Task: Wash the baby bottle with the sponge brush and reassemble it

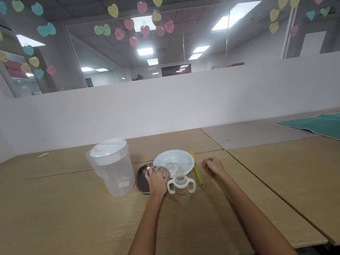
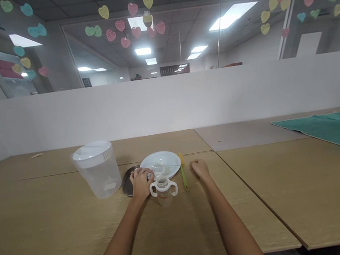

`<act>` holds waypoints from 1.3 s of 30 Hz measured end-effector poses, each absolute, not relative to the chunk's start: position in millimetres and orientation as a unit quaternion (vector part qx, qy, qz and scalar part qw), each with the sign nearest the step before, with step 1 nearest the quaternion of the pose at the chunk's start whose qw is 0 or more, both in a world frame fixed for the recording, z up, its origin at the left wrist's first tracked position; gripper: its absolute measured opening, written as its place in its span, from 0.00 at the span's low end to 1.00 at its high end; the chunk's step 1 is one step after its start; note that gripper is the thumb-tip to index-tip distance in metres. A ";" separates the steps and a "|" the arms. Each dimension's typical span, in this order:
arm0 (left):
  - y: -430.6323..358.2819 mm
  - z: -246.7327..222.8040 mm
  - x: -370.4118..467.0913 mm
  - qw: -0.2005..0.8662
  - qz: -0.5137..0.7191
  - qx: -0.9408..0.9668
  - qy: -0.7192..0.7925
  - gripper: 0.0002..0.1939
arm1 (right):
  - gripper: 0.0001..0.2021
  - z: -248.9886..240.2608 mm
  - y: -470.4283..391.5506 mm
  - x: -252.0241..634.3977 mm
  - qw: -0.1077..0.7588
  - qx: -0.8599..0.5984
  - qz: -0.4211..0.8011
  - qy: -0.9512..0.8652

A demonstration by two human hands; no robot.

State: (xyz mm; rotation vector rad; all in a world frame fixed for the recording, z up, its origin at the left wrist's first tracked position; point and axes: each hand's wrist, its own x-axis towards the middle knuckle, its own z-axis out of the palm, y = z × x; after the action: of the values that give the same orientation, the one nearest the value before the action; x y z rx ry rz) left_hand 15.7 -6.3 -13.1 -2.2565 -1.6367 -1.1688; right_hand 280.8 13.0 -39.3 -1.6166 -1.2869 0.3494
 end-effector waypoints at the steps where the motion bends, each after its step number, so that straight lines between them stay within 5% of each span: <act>1: -7.5 -10.7 15.5 0.061 -0.401 -0.744 -0.532 0.12 | 0.16 -40.0 12.7 278.0 0.458 -0.680 0.162 -0.548; 6: -18.7 2.6 16.7 0.019 -0.498 -0.742 -0.448 0.18 | 0.20 -30.9 7.3 258.0 0.295 -0.716 0.200 -0.600; 11: -33.8 4.6 28.4 -0.049 -0.477 -0.822 -0.306 0.17 | 0.12 -23.5 1.2 245.4 0.178 -0.754 0.130 -0.619; 14: -38.9 1.9 36.0 -0.051 -0.418 -0.870 -0.257 0.20 | 0.10 -22.9 0.9 245.3 0.178 -0.770 0.125 -0.600; 22: -44.3 -6.7 44.8 -0.085 -0.395 -0.858 -0.316 0.48 | 0.19 -24.2 4.1 258.4 0.208 -0.805 0.103 -0.546; 26: -41.8 -6.1 36.2 0.007 -0.445 -0.841 -0.308 0.44 | 0.15 -28.1 4.9 257.1 0.204 -0.798 0.099 -0.559; 29: -32.5 1.4 13.1 0.124 -0.605 -0.677 -0.401 0.37 | 0.13 -30.1 4.6 253.6 0.194 -0.791 0.089 -0.573; 33: -15.8 9.2 -30.5 0.145 -0.689 -0.395 -0.590 0.46 | 0.13 -31.3 3.9 251.1 0.180 -0.788 0.073 -0.584; 39: -4.2 -7.4 -74.7 0.094 -0.615 -0.398 -0.674 0.57 | 0.13 -32.7 2.5 249.5 0.163 -0.782 0.057 -0.599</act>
State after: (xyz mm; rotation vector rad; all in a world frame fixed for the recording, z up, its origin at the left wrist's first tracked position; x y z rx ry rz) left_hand -74.7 -4.2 -7.4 -1.1804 -2.0002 -1.8238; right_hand 249.5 2.5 -32.7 -2.2311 -1.7088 0.1623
